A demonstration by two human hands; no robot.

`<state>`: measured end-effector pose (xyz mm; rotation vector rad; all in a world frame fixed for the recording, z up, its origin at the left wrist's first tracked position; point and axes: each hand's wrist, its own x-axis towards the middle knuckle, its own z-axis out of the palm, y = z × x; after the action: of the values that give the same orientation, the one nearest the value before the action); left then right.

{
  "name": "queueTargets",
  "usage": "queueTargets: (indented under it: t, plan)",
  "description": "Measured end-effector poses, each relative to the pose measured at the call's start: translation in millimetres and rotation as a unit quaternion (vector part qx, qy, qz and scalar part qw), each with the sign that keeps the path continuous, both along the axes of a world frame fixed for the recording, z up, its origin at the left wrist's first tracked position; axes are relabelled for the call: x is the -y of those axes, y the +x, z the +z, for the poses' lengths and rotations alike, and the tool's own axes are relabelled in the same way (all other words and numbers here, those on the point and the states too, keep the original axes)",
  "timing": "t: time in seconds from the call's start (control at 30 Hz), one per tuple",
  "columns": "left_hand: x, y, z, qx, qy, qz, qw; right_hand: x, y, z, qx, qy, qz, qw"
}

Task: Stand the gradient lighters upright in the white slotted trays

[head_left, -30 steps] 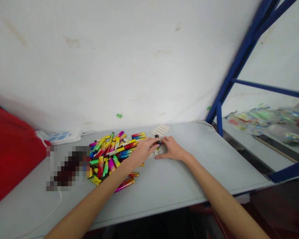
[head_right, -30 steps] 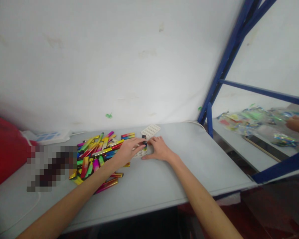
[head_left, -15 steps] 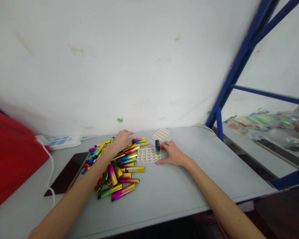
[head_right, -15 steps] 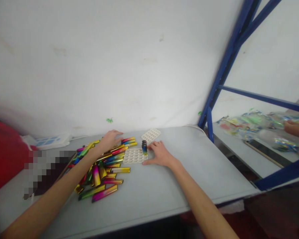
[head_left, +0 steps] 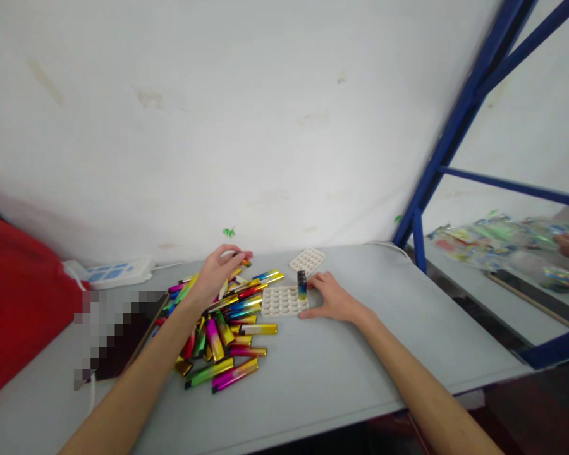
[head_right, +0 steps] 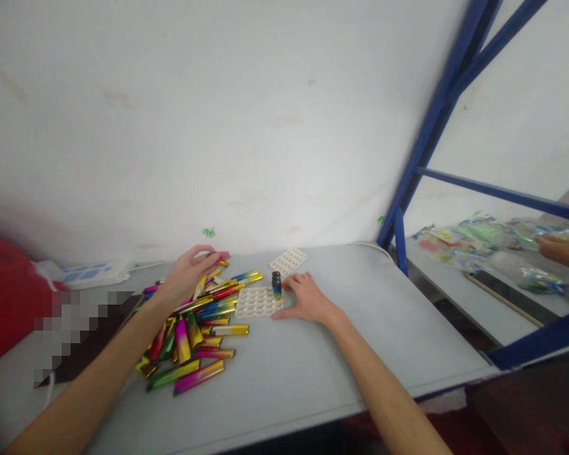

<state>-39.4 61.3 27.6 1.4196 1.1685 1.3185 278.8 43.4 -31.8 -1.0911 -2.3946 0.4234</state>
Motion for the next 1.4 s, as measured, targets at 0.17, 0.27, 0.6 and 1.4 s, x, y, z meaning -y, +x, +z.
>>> queueTargets:
  t: [0.17, 0.27, 0.6, 1.4]
  plan:
    - [45.1, 33.5, 2.0, 0.14, -0.061, -0.077, 0.985, -1.0, 1.4, 0.0, 0.006, -0.004, 0.0, 1.0]
    - [65.6, 56.5, -5.6, 0.12, -0.132, -0.136, 0.975, -0.5, 2.0, 0.9, 0.008, -0.004, 0.005, 1.0]
    - [84.9, 79.8, -11.4, 0.195, -0.273, -0.228, 0.914, 0.9, 2.3, 5.3, 0.025, -0.004, 0.009, 1.0]
    - [78.0, 85.2, -11.8, 0.168, -0.217, -0.176, 0.945, -1.6, 2.8, 1.6, 0.02, 0.016, 0.017, 1.0]
